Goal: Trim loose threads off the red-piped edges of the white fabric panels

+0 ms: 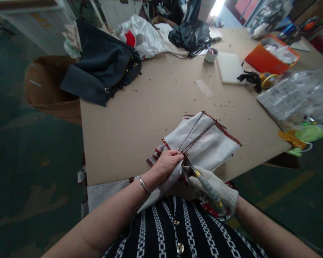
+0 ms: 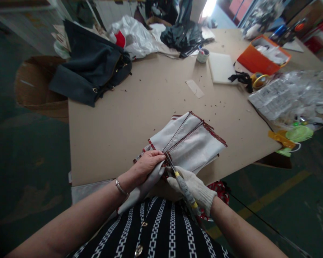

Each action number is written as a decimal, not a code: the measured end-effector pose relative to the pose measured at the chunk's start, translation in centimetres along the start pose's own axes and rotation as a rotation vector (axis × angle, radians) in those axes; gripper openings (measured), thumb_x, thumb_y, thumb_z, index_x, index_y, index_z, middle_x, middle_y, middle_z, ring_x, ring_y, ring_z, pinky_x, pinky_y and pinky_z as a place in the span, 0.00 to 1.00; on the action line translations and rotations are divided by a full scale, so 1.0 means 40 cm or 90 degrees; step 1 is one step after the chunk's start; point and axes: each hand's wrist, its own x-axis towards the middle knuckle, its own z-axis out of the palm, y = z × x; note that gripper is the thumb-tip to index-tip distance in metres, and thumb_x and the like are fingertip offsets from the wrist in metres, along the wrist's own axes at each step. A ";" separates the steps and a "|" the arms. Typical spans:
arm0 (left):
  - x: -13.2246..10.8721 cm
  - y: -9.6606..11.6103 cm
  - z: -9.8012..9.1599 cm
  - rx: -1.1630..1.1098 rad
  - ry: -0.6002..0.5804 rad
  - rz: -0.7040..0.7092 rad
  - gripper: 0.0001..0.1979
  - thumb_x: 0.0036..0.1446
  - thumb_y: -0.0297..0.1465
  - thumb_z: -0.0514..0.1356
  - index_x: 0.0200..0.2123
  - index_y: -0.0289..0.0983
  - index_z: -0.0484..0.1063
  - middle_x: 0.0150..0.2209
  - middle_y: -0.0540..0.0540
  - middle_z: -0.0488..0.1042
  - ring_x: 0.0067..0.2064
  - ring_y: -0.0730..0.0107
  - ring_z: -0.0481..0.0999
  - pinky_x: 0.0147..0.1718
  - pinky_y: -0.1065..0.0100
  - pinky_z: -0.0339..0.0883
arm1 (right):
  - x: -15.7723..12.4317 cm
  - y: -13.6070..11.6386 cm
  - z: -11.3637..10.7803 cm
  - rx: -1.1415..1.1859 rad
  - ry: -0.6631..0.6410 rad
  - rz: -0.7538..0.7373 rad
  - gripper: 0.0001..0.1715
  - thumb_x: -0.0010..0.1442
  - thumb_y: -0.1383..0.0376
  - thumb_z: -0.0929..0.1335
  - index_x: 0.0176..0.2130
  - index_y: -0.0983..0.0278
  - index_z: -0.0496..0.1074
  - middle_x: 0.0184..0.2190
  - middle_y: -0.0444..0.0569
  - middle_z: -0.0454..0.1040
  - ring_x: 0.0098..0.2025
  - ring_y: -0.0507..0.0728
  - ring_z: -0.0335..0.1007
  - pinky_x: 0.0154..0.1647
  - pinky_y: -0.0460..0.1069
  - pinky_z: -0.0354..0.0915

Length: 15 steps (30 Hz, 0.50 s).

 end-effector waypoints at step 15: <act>-0.050 0.006 0.013 0.125 -0.067 0.107 0.05 0.53 0.30 0.60 0.29 0.34 0.72 0.27 0.49 0.72 0.28 0.73 0.68 0.29 0.70 0.63 | 0.003 -0.029 0.014 0.001 0.139 -0.019 0.36 0.56 0.56 0.73 0.61 0.59 0.64 0.48 0.49 0.76 0.46 0.61 0.73 0.50 0.55 0.69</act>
